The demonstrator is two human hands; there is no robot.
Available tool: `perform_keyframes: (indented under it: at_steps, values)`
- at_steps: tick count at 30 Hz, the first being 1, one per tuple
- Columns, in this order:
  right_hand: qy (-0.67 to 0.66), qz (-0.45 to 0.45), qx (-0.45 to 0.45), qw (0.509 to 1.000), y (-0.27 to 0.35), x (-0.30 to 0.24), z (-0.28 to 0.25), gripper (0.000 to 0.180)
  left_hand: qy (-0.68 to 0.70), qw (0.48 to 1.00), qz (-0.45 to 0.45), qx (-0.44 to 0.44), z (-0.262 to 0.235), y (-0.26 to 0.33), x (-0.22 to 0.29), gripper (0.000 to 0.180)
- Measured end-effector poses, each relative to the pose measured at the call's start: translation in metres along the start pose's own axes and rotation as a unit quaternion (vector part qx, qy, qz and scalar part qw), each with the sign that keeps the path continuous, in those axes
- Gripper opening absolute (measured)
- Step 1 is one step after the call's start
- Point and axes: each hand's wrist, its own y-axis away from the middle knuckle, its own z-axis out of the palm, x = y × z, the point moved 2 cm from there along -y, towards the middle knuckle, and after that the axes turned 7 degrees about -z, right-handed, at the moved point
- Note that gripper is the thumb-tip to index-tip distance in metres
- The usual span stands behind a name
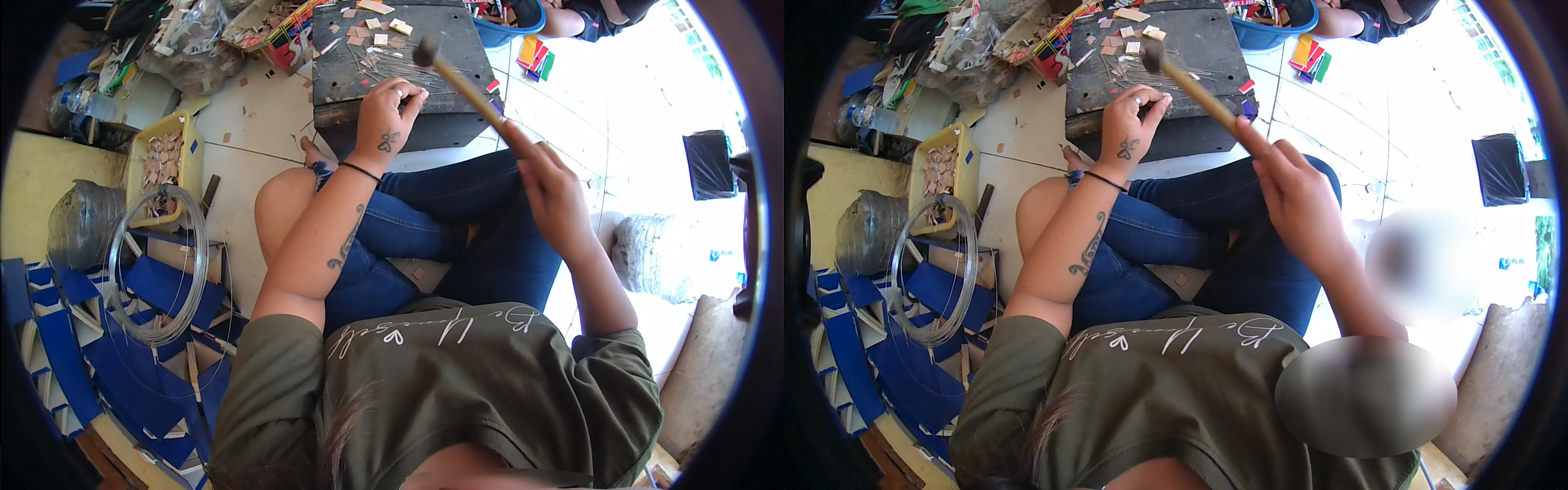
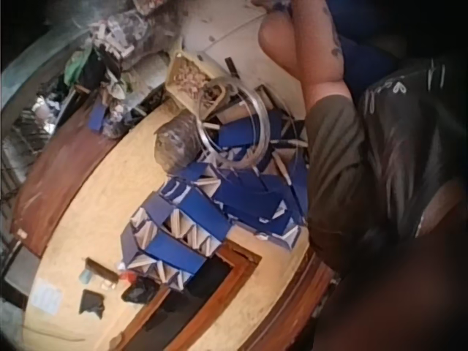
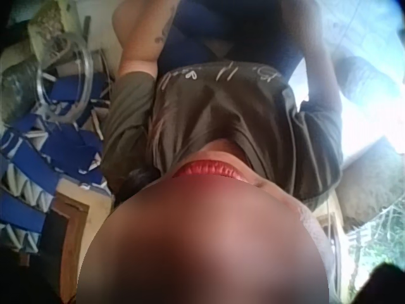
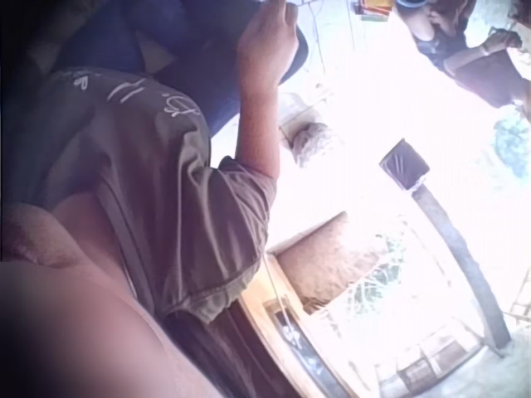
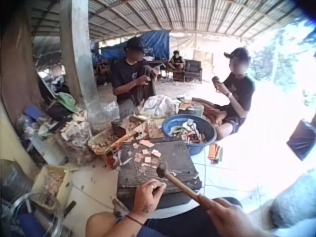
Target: The person sits on the floor and repeatedly picks up small wooden pieces and thin metal wires, then uses a hammer to tap the wires into the wood. The person works one item at a time on a small wooden block, accumulating a pile of finished pieces.
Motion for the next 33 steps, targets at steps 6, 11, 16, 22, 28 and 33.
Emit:
perform_keyframes:
  at_steps: [6,11,16,22,28,33]
  values:
    - [-0.029,0.004,0.065,0.997,-0.005,0.025,0.014,0.046,0.008,1.0,-0.003,0.005,-0.001,-0.001,0.0,0.009]
    - [-0.014,0.05,0.1,0.994,-0.068,0.079,0.057,0.043,0.023,1.0,-0.011,0.011,-0.022,-0.003,0.002,0.01]
    - [0.126,0.074,0.042,0.988,-0.104,0.114,0.086,0.047,0.05,0.97,-0.215,0.104,-0.114,-0.014,-0.059,0.013]
    - [0.111,0.045,0.099,0.988,-0.099,0.115,0.08,0.051,0.203,0.825,-0.345,0.399,-0.318,0.004,-0.143,0.027]
    - [0.093,0.076,0.175,0.977,-0.05,0.151,0.046,0.054,0.293,0.749,-0.484,0.345,-0.322,0.047,-0.165,0.046]
    - [0.332,0.096,0.254,0.904,0.014,0.222,-0.066,0.062,0.235,0.821,-0.487,0.181,-0.221,0.055,-0.128,0.053]
